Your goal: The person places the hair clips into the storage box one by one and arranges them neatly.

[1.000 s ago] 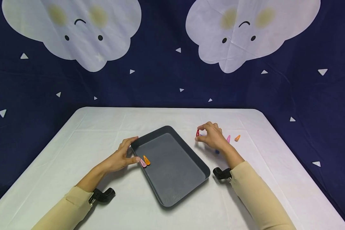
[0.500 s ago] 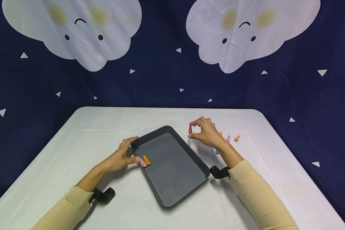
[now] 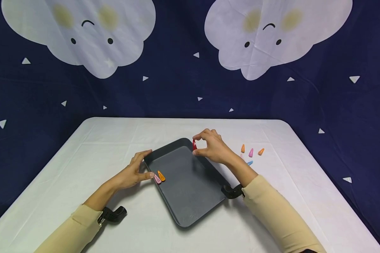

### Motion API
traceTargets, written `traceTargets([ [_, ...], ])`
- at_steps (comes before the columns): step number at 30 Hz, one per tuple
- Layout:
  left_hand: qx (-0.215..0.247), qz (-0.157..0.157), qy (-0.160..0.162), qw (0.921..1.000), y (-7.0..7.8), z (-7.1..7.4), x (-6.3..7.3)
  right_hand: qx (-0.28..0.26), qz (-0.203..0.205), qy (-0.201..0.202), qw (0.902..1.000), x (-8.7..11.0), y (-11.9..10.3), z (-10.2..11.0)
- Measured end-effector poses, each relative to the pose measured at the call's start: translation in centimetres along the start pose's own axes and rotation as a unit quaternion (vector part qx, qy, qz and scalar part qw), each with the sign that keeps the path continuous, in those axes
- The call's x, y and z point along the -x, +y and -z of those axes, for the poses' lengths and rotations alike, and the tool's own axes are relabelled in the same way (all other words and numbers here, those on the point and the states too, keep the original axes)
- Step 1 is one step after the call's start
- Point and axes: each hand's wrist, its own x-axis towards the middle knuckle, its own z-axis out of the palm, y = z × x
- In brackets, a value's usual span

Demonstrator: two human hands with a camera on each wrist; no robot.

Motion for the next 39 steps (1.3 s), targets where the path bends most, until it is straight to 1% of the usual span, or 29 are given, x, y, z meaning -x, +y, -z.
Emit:
traceTargets([
  [8,-0.001,0.002,-0.001,1.0000,-0.1,0.0,0.0,-0.004,0.027,-0.025,0.9993,-0.9,-1.8,-1.6],
  [14,-0.003,0.002,-0.002,1.0000,-0.1,0.0,0.0,-0.001,0.048,-0.039,0.9981,-1.6,-2.7,-3.0],
  [22,0.001,-0.001,-0.005,1.0000,-0.2,0.0,-0.1,0.014,0.054,-0.073,0.9957,-2.2,-3.7,-4.9],
  [31,-0.003,0.000,-0.007,1.0000,-0.2,0.1,-0.1,0.049,0.065,-0.107,0.9910,-2.6,-4.5,-6.7],
  [39,-0.008,0.000,-0.007,0.9999,-0.3,0.1,-0.1,0.048,0.062,-0.135,0.9877,-2.8,-4.4,-8.1],
])
